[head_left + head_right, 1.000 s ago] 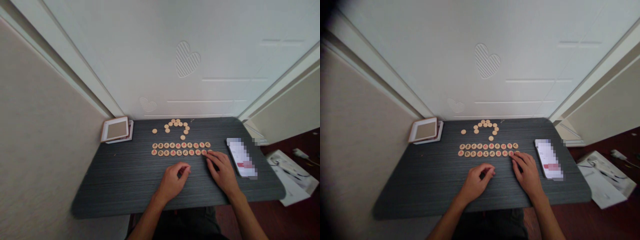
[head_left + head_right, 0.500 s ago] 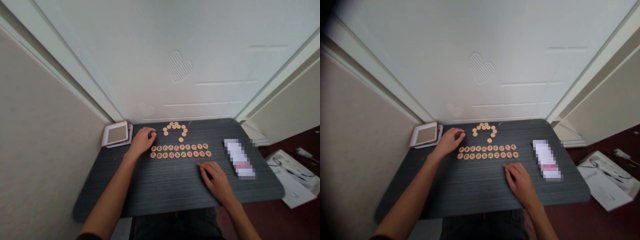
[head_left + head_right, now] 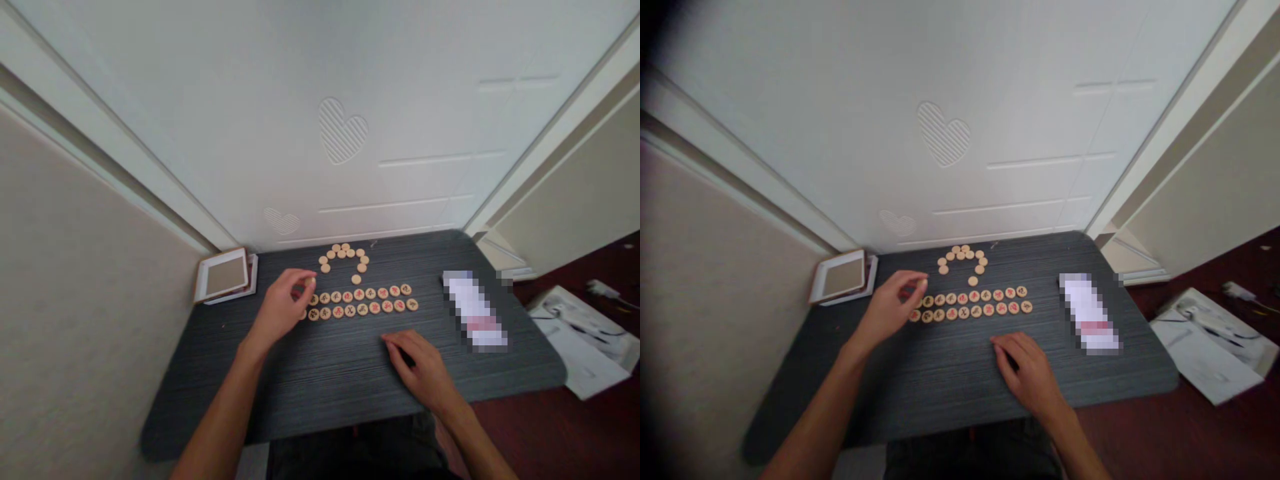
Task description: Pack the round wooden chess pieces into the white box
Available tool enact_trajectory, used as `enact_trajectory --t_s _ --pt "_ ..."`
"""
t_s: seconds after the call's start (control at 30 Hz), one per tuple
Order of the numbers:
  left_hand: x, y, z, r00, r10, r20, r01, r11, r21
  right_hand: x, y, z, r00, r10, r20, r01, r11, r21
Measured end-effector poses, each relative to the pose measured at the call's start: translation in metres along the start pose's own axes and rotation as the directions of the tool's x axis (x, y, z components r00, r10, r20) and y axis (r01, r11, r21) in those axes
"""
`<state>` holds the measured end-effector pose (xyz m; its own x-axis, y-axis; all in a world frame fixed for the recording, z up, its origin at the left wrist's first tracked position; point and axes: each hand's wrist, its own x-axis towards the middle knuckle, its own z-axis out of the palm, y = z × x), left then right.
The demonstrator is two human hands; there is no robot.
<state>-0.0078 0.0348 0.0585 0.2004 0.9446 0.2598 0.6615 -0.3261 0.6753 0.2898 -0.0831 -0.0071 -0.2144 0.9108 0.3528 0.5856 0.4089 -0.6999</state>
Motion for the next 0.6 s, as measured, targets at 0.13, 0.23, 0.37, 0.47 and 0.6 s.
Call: enact_trajectory --t_s 0.13,0.23,0.37,0.47,0.6 --pt "-0.051 0.050 0.027 0.974 0.051 0.219 0.023 0.946 -0.322 0.007 -0.013 0.011 1.000 0.021 0.006 -0.021 0.996 0.091" --pt "-0.074 0.059 0.052 0.958 -0.057 0.280 0.183 0.876 -0.447 0.014 -0.024 0.018 1.000 0.025 0.015 -0.027 0.987 0.157" --pt "-0.083 0.046 0.077 0.935 -0.228 0.270 0.343 0.769 -0.539 0.021 -0.034 0.028 1.000 0.023 0.010 -0.025 0.979 0.203" --pt "-0.086 0.039 0.085 0.930 -0.256 0.263 0.365 0.708 -0.604 0.022 -0.035 0.033 1.000 0.021 0.009 -0.022 0.976 0.216" --pt "-0.088 0.037 0.088 0.929 -0.244 0.277 0.369 0.662 -0.653 0.022 -0.033 0.034 0.999 0.041 -0.010 -0.038 0.977 0.211"
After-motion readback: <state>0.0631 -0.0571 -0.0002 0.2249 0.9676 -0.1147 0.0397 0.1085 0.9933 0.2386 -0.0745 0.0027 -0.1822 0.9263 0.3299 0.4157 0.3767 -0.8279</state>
